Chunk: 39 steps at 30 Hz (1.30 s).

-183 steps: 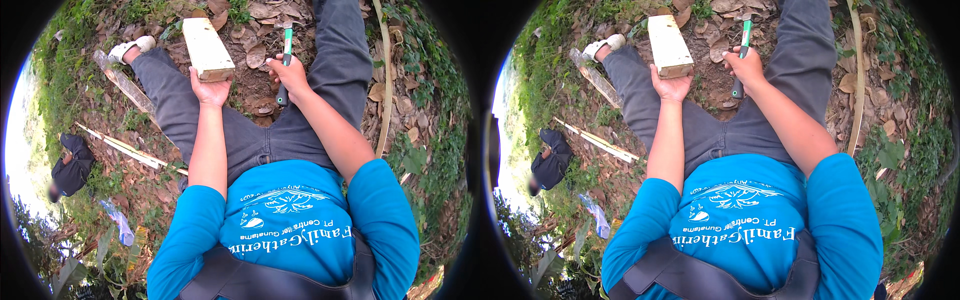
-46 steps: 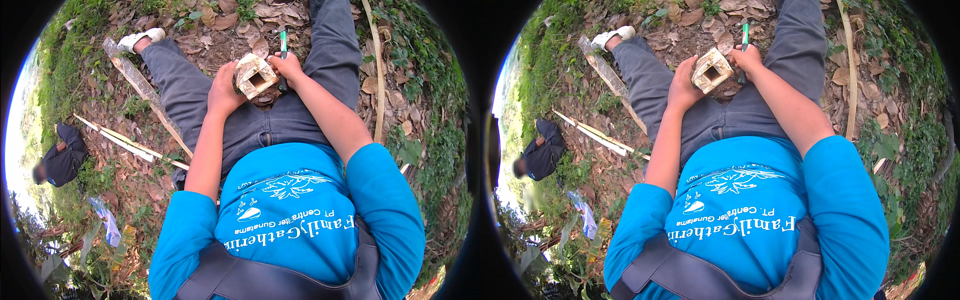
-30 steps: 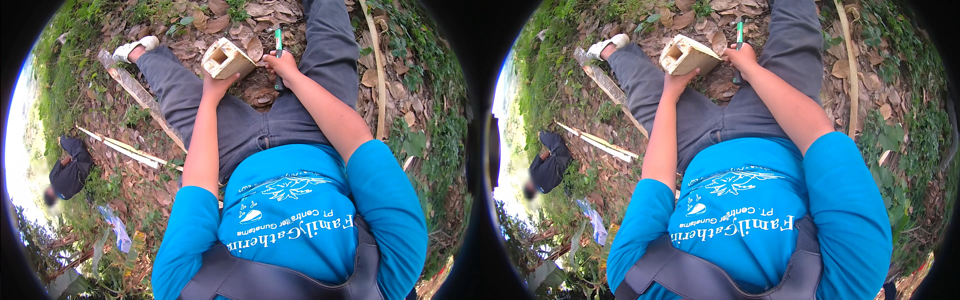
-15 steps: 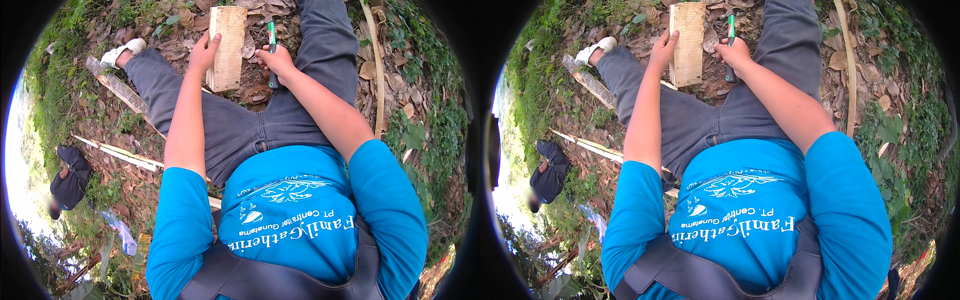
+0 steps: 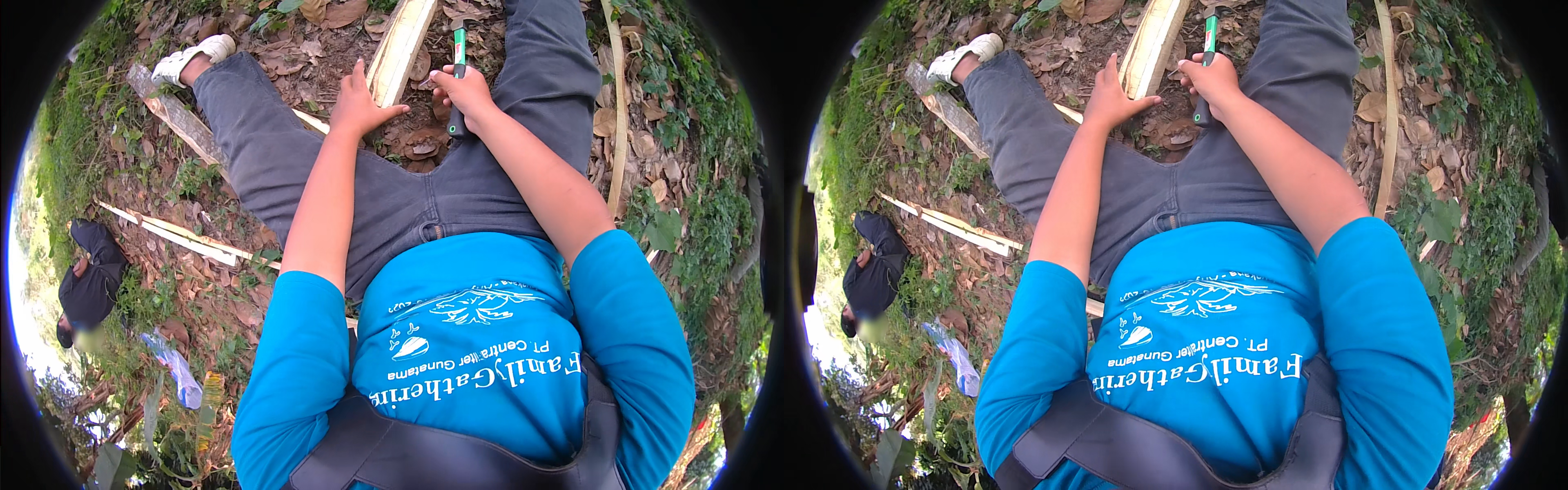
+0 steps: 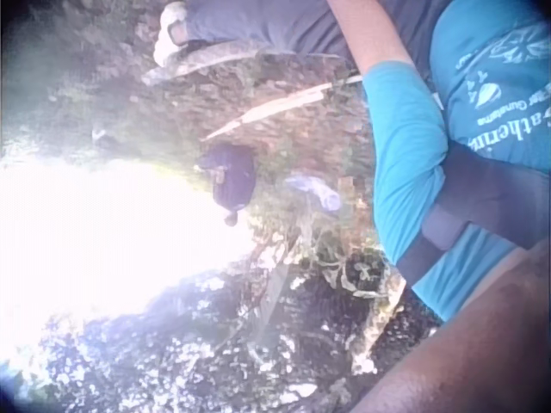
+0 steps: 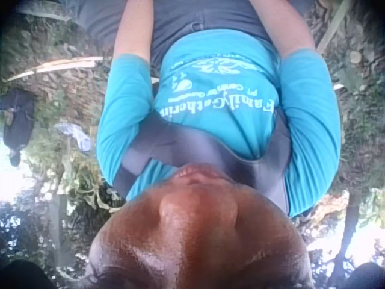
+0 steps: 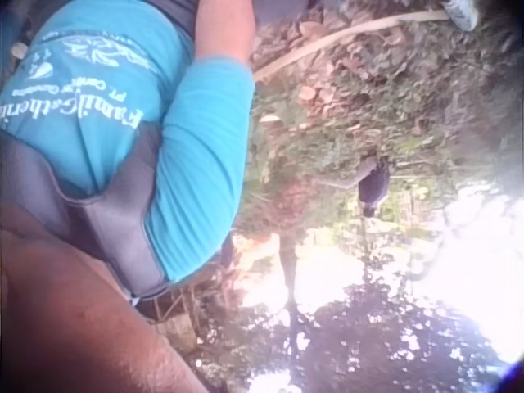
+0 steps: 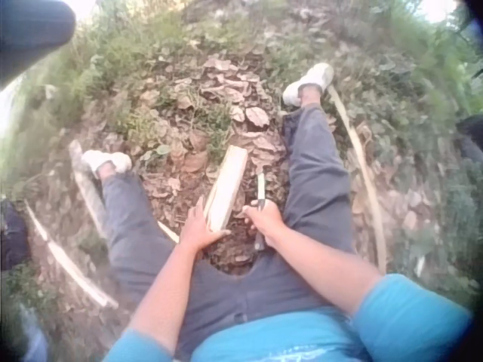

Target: The person sits on the ground and uses a small hammer to chip away at a rectangular block of wood. They repeatedly strike the wood to shape it, occasionally pausing to inspect the surface or reposition the block. The task involves manual shaping of the wood using percussive force.

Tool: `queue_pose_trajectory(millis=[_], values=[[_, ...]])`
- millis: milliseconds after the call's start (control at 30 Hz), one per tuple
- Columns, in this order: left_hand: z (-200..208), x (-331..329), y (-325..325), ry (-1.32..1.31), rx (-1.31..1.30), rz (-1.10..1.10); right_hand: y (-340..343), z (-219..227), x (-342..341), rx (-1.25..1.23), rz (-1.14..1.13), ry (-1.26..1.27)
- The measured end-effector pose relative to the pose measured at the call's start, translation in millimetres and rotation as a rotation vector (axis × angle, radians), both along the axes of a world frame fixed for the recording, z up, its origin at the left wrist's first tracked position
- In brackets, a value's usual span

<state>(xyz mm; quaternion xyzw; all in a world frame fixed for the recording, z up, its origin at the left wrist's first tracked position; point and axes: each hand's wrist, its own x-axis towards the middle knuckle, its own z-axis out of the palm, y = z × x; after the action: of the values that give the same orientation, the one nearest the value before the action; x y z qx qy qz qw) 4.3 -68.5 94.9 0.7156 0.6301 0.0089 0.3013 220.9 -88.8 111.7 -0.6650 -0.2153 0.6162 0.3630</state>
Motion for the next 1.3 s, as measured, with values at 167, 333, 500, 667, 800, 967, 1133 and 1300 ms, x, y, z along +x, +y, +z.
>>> queue_pose_trajectory(millis=[167, 333, 500, 667, 800, 967, 1133, 1300], values=[[-13, -5, -2, -0.1, 0.038, 0.108, -2, -5, -3, 0.004, 0.057, -0.038], [-28, -46, 15, -0.493, 0.055, 0.357, -7, -3, 1, 0.019, 0.05, -0.021], [-29, -50, 26, -1.102, -0.034, 0.867, -7, -1, 1, 0.016, 0.047, -0.019], [-52, -55, 35, -1.152, 0.113, 1.02, -6, 5, -5, 0.024, 0.063, -0.074], [-57, -56, 40, -1.147, 0.221, 1.03, -4, 5, -9, 0.02, 0.109, -0.08], [-20, -57, 54, -1.097, 0.378, 0.585, -1, 1, -12, -0.031, 0.101, -0.114], [52, -44, 51, -0.803, 0.427, 0.454, 3, -2, -12, -0.045, 0.058, -0.078], [67, -35, 45, -0.658, 0.526, 0.36, 3, -6, -12, -0.042, 0.055, -0.083]])
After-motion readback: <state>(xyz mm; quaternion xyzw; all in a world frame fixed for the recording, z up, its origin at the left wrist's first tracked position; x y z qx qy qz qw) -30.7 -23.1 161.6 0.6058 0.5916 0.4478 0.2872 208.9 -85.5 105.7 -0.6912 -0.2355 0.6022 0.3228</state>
